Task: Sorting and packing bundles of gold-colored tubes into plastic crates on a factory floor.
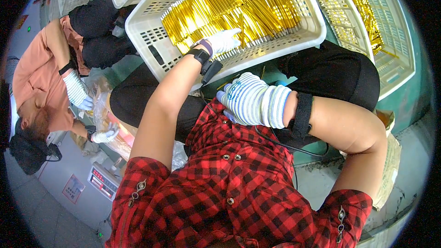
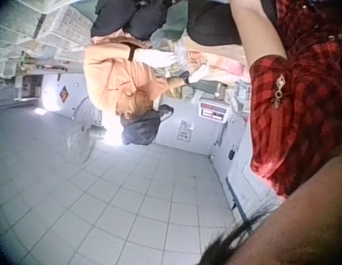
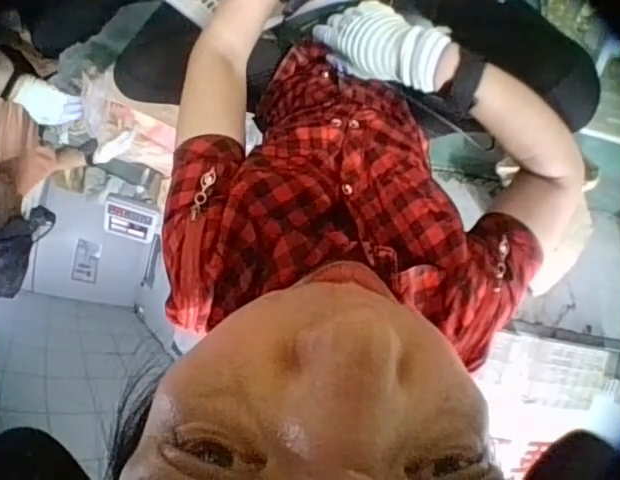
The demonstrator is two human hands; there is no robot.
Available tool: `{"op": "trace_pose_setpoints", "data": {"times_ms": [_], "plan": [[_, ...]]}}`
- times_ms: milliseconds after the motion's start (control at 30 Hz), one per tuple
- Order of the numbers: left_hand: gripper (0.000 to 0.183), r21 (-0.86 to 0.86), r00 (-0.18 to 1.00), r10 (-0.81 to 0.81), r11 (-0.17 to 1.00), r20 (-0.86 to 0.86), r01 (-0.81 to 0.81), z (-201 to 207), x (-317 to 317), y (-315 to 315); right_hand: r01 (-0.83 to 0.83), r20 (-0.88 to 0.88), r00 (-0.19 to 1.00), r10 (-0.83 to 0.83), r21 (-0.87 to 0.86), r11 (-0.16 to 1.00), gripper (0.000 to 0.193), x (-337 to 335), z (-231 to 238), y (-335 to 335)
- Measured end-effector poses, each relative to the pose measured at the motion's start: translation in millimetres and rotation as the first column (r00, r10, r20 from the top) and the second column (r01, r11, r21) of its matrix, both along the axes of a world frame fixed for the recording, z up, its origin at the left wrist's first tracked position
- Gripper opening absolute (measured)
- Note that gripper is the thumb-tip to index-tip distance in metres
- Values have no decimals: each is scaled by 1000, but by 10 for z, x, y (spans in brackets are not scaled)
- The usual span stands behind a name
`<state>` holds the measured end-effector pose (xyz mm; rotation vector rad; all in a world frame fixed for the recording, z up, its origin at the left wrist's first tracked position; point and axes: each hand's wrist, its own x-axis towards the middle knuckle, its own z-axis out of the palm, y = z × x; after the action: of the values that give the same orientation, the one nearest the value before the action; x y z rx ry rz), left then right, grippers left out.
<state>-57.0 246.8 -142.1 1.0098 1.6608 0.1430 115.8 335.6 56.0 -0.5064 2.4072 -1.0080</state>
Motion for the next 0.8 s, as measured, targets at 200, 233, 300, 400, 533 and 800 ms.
{"op": "trace_pose_setpoints", "data": {"times_ms": [200,233,300,400,533,800], "plan": [[65,81,998,-39,996,-45,43,-114,83,104,10,-27,1000,-10,-6,1000,45,-9,5,8],[65,95,997,-45,994,-67,51,-171,85,87,8,-25,1000,-8,-9,1000,45,-14,10,8],[66,109,995,-49,992,-89,58,-243,74,52,9,-35,999,-10,-11,1000,45,-11,2,0],[67,33,1000,-11,999,-24,12,-218,39,20,9,-38,999,-9,-4,1000,43,-10,-17,-2],[67,-34,999,-31,999,-39,29,-79,11,9,9,-31,999,-9,0,1000,41,0,-34,9],[64,27,991,-64,997,-119,67,-241,-25,-208,32,-18,999,-32,-6,999,37,-29,-63,-7]]}}
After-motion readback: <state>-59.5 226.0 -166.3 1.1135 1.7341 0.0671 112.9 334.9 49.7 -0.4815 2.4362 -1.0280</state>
